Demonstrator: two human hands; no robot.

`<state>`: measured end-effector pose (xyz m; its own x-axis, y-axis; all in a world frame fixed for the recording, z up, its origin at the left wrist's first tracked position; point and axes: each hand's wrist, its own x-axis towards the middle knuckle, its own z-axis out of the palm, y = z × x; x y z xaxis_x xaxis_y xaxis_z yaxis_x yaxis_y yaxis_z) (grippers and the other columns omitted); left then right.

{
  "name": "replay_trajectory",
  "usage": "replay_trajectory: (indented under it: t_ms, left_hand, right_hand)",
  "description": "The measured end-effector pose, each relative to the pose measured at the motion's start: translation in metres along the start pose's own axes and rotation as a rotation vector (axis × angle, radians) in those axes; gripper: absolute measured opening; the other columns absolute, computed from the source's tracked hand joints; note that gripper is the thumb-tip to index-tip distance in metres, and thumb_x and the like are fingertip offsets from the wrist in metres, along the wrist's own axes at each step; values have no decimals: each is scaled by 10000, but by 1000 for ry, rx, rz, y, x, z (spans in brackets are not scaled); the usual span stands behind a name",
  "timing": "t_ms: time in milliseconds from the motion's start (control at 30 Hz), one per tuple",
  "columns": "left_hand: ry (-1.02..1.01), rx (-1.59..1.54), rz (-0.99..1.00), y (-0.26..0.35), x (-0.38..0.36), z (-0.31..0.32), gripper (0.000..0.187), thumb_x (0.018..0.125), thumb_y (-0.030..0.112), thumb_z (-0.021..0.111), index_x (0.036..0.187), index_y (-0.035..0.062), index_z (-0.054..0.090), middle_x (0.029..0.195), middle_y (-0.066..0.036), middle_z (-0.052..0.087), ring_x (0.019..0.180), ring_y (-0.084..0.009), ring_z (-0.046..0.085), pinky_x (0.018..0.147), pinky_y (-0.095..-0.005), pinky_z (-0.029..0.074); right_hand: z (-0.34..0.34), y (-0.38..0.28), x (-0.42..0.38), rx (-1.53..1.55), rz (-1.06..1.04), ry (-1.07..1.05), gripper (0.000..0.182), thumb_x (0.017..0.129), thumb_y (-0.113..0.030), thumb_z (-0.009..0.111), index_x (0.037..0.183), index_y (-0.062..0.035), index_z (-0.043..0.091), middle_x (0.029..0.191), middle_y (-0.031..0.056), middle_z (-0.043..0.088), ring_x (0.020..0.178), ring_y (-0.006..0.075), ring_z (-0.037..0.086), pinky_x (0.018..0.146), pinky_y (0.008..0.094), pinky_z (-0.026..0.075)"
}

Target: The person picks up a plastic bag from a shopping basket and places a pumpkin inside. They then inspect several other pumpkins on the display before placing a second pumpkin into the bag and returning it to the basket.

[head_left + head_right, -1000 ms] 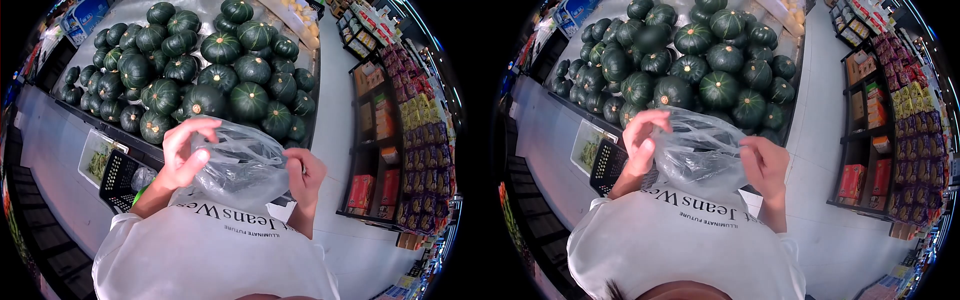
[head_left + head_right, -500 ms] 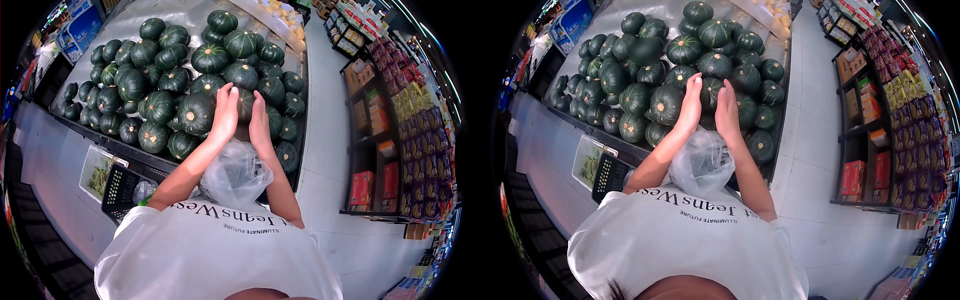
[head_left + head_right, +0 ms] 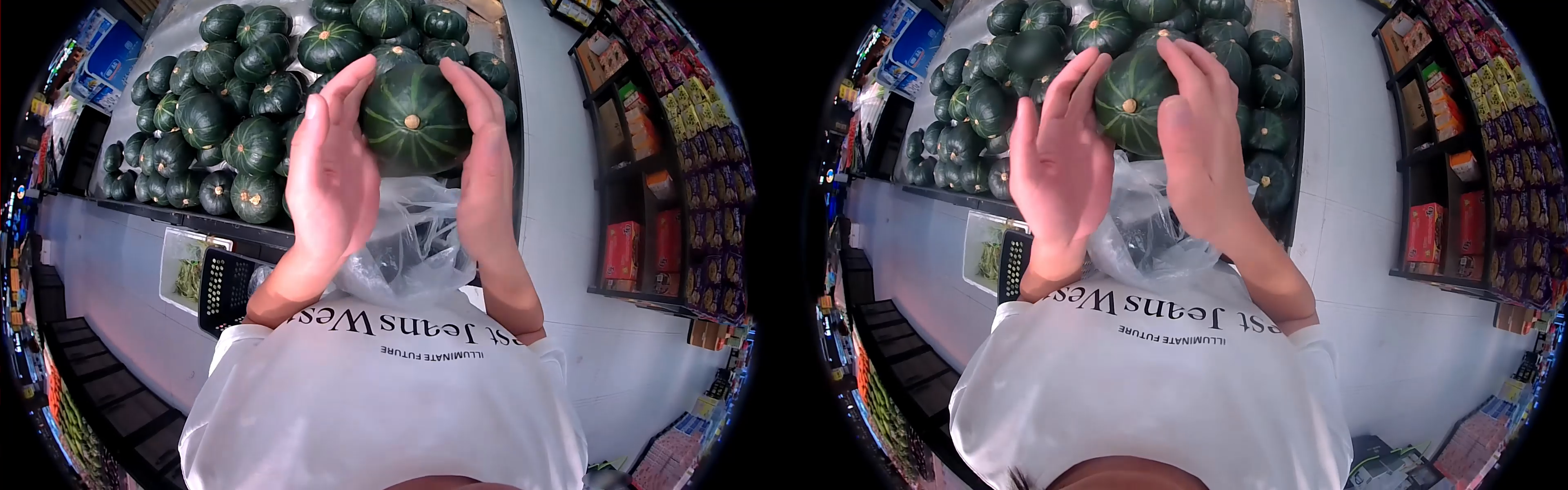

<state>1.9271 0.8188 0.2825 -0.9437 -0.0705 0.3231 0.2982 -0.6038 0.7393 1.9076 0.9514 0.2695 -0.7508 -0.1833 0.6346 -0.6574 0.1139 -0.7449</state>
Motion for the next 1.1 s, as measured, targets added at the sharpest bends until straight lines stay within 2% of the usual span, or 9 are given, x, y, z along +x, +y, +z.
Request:
replay_trajectory:
  t_ms: [167,300,367,600,733,800,933,1000,1100]
  left_hand:
    - [-58,-58,-91,22,-10,4,605,975,422,263,1325,-60,367,1346,-160,404,1278,-235,313,1075,-352,189]
    - [-78,4,-349,17,-28,-7,654,969,463,257,1384,-42,276,1446,-151,273,1366,-231,166,1100,-436,106]
    - [-118,34,-502,15,-42,-19,666,968,480,233,1423,-6,197,1490,-124,179,1395,-233,76,1107,-459,86]
    - [-254,96,-915,26,-63,-33,707,935,546,248,1452,76,146,1509,-105,101,1393,-241,89,1066,-568,156]
    - [-272,190,-920,31,-65,-43,699,935,539,262,1447,74,163,1498,-118,141,1381,-252,121,1035,-591,230]
    - [-291,227,-919,36,-64,-49,692,936,531,275,1444,72,173,1490,-123,166,1373,-255,144,1014,-603,266]
    - [-270,367,-858,23,-53,-50,623,965,473,325,1412,44,262,1412,-143,326,1291,-267,331,979,-435,393]
    - [-335,648,-703,9,-49,-42,502,976,366,355,1343,23,364,1277,-203,480,1146,-313,502,905,-374,426]
    - [-487,906,-379,-16,-45,-40,451,967,278,367,1302,-23,394,1223,-230,505,1141,-323,492,932,-375,394]
  right_hand:
    - [-8,-13,-12,26,157,-74,746,943,-579,125,1368,0,326,1361,115,397,1263,214,383,1054,349,285]
    - [-11,-13,-35,231,341,-56,824,912,-635,137,1363,31,317,1370,159,388,1277,252,375,1068,376,265]
    - [-17,-12,-56,330,405,-109,589,979,-446,241,1350,-4,353,1397,136,327,1284,246,337,1065,349,254]
    - [-35,-17,-85,275,642,-381,644,962,-504,219,1340,-5,370,1382,145,357,1306,277,311,1082,377,211]
    - [-31,-3,-90,491,803,-334,560,984,-434,216,1307,-23,414,1367,125,377,1300,239,327,1087,343,210]
    - [-27,0,-89,412,684,-427,632,975,-499,182,1333,-22,389,1353,103,399,1287,194,344,1083,332,227]
    - [-19,16,-93,483,816,-285,613,982,-475,176,1307,-11,412,1318,108,440,1226,191,413,1052,319,287]
    - [-16,29,-96,512,790,-214,585,988,-444,185,1289,-3,426,1300,114,458,1206,192,434,1039,312,299]
    - [-13,37,-103,447,643,-138,548,990,-410,229,1253,14,455,1287,129,472,1199,201,443,1028,307,301]
